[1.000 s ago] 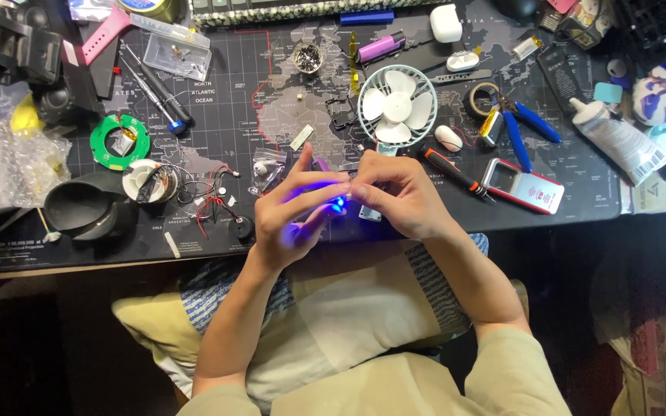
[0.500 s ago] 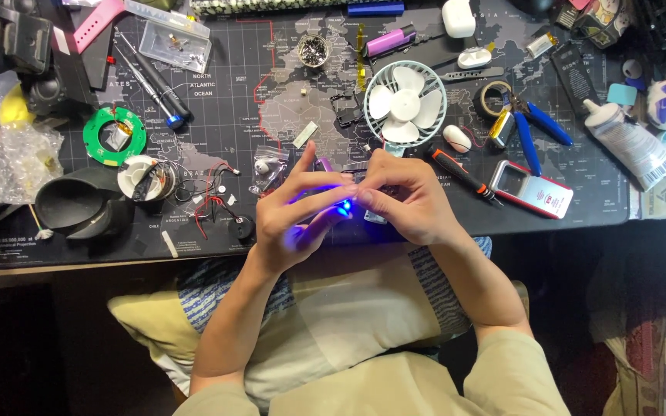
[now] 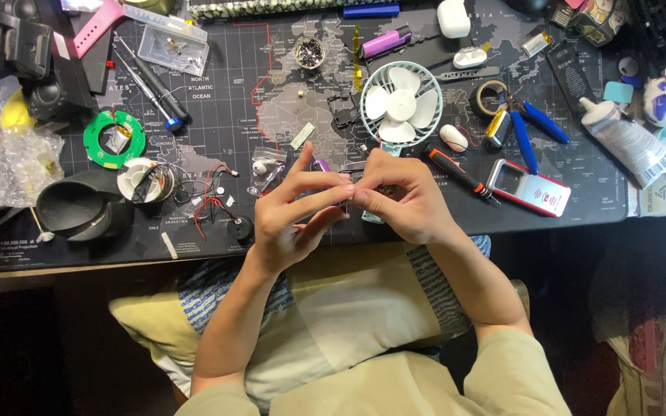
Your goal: Repairing a handheld fan by connecting internal wiring to a circuit board and reassembling the plastic housing.
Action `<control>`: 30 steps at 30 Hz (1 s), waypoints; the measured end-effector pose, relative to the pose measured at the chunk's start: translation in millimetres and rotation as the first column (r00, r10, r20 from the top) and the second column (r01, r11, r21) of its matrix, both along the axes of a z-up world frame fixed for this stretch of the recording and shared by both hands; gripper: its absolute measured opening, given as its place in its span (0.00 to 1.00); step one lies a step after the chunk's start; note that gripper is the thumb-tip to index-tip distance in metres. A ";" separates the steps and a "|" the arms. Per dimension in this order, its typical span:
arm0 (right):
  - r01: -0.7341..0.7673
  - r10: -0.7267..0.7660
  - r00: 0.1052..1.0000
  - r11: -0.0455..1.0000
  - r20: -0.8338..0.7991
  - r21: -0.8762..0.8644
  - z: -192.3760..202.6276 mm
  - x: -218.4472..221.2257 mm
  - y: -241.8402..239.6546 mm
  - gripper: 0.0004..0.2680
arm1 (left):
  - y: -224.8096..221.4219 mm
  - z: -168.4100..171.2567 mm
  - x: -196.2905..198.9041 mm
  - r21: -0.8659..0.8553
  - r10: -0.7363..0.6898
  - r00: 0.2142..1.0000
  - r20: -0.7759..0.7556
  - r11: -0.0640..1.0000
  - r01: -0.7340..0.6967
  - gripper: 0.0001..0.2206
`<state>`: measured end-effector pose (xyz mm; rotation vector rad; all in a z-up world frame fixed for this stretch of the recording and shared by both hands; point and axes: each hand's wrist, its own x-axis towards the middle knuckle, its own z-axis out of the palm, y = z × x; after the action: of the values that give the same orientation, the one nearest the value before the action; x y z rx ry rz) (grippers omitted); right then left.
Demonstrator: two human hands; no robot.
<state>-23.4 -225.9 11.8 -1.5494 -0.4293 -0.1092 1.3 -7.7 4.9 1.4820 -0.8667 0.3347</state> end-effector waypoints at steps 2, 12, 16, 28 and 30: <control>0.000 0.000 1.000 1.000 -0.002 0.006 -0.8 -0.3 0.2 0.04 | -0.2 0.3 -0.6 0.002 0.003 1.000 0.001 1.000 -0.003 0.11; -0.004 0.004 1.000 1.000 0.004 0.013 4.4 0.3 2.5 0.05 | -1.3 1.7 -0.4 -0.005 0.019 1.000 0.009 1.000 -0.019 0.10; -0.003 0.003 1.000 1.000 -0.006 0.010 3.0 -1.2 2.0 0.05 | -1.1 2.5 -1.1 -0.004 0.020 1.000 0.009 1.000 -0.020 0.10; -0.008 0.008 1.000 1.000 -0.011 -0.004 3.7 -0.7 1.7 0.05 | -0.8 0.2 -1.5 0.009 0.019 1.000 0.011 1.000 -0.019 0.11; -0.008 0.008 1.000 1.000 -0.014 -0.009 5.1 -0.9 1.9 0.05 | -0.6 0.2 -1.6 0.002 0.014 1.000 0.001 1.000 -0.014 0.11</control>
<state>-24.3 -224.0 16.8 -1.5568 -0.4254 -0.0899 -0.3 -8.3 5.1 1.4900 -0.8584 0.3452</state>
